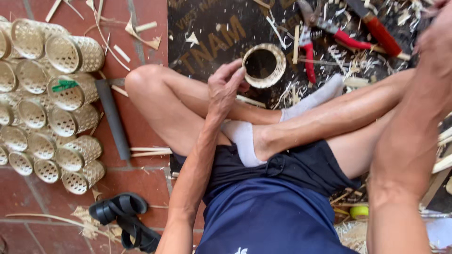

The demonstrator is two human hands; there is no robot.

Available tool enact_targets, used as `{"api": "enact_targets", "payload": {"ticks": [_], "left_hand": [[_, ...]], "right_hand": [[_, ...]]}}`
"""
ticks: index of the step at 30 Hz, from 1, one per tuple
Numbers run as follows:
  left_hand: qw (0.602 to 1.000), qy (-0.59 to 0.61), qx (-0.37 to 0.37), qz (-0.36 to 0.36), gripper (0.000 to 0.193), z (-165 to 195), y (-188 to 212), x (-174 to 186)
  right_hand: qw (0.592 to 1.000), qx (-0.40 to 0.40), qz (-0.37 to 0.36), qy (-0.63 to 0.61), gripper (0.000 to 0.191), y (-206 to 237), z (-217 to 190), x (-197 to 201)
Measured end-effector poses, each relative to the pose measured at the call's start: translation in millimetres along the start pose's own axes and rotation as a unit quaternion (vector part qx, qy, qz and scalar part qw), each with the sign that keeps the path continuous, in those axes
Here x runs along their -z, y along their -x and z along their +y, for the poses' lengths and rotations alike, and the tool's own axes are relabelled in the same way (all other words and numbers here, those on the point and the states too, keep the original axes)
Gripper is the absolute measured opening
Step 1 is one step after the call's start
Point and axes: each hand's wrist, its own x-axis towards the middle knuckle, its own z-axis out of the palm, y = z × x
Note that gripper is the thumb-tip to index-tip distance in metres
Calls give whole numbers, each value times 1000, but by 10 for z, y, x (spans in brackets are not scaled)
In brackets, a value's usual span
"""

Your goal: The person sits on the floor assembling a woven bamboo basket/lampshade. They bend and fit thin bamboo strips, press a woven cylinder into shape, attach a rim strip around the edge, trim strip ends with pliers, and fit a woven circular base into the bottom of the basket.

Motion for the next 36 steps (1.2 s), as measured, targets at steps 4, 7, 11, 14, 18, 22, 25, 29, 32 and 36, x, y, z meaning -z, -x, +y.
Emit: {"api": "enact_targets", "payload": {"ticks": [4, 7, 11, 14, 18, 22, 25, 29, 32, 36], "left_hand": [[999, 41, -11, -15, 32, -44, 18, 32], [999, 37, -5, -17, 34, -17, 29, 21], [999, -32, -29, -6, 31, 108, 28, -33], [960, -232, -158, 4, 27, 201, -91, -55], [875, -397, -266, -84, 12, 277, -523, -135], [774, -472, -342, -249, 4, 443, -1075, -401], [831, -385, -303, -264, 23, 661, -1122, -347], [981, -154, -98, -63, 35, 663, -505, 10], [998, -14, 59, 12, 46, 331, 21, 11], [998, 59, 37, 5, 44, -45, 180, -151]], "right_hand": [[984, -74, -62, -152, 23, 775, -247, -636], [967, -128, -108, -190, 25, 1137, -153, -1073], [966, -107, -125, -200, 28, 1274, -53, -1285], [950, -146, -61, -270, 29, 1220, -93, -1239], [923, -196, -28, -329, 28, 1129, -117, -1056], [913, -199, -47, -353, 26, 1212, -37, -932], [935, -196, -67, -288, 24, 1310, -10, -905], [949, -185, -102, -235, 22, 1379, -76, -954], [952, -179, -132, -212, 25, 1410, -134, -1053], [952, -190, -144, -190, 30, 1523, -172, -1137]]}}
